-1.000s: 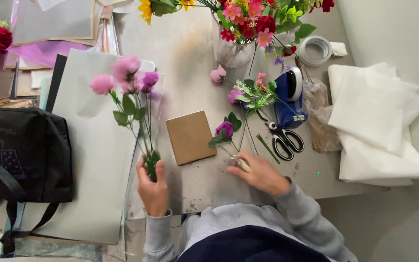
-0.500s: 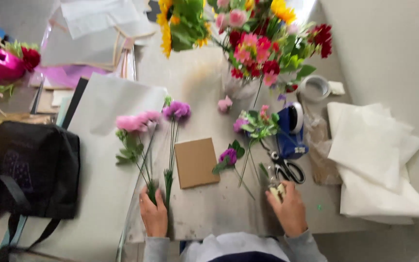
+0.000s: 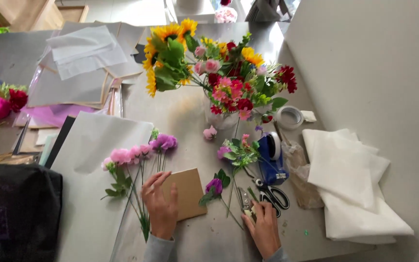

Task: The person arranges artificial flowers on a table, using pruning shears to trim the stems of various flowers including sunflowers, pink roses, and purple blooms. They repeatedly cut the stems and place the flowers into a vase, adjusting the arrangement throughout the process.

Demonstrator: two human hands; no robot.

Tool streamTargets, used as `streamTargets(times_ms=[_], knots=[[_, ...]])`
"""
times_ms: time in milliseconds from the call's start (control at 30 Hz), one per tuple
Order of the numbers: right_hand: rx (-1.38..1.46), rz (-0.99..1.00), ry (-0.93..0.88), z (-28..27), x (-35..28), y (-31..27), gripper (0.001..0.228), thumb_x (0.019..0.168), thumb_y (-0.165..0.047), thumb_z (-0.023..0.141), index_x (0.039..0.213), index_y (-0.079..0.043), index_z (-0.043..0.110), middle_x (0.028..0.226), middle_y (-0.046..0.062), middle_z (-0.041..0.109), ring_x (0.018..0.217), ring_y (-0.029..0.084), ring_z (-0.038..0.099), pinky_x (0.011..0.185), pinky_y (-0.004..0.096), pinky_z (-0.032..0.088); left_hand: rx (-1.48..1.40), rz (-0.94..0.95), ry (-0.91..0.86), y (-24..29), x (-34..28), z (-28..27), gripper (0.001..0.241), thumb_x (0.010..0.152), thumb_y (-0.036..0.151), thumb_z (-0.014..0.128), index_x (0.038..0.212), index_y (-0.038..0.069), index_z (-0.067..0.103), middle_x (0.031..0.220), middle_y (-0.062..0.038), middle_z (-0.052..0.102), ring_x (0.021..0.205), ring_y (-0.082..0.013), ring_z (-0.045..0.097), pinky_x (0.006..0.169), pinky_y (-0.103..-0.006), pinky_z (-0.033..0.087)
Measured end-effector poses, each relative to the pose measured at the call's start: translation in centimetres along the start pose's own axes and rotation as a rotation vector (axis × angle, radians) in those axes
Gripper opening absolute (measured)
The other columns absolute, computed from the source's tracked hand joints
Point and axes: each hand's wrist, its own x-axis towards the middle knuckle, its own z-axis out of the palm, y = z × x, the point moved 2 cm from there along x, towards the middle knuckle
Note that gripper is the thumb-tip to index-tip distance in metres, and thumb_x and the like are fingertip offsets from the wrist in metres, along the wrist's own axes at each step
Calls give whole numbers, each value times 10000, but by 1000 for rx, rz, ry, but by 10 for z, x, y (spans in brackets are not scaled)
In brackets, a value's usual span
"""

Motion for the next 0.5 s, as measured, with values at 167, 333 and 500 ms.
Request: streamTargets(times_ms=[167,333,500], knots=[[334,59,-100,-81,46,-25,382,820,-375,599,1122,-143,626,1082,64,525,976,202,602,805,334,545,-268,136,-278,29,60,26,336,878,195,565,1191,90,498,1149,-103,553,1022,-212,572,777,-329,524],[167,-261,289,-183,138,-72,303,875,-310,579,1124,-140,609,1075,78,535,997,241,558,877,376,454,-463,121,-367,73,114,65,778,776,312,688,1364,26,266,1387,-220,354,1244,-376,401,952,-468,435],[-31,-609,509,-183,204,-143,359,889,-405,605,1219,-262,599,1251,32,498,1158,228,477,898,359,355,-685,287,-330,102,125,141,790,860,201,623,1416,-82,138,1438,-325,217,1308,-496,260,1050,-546,306]])
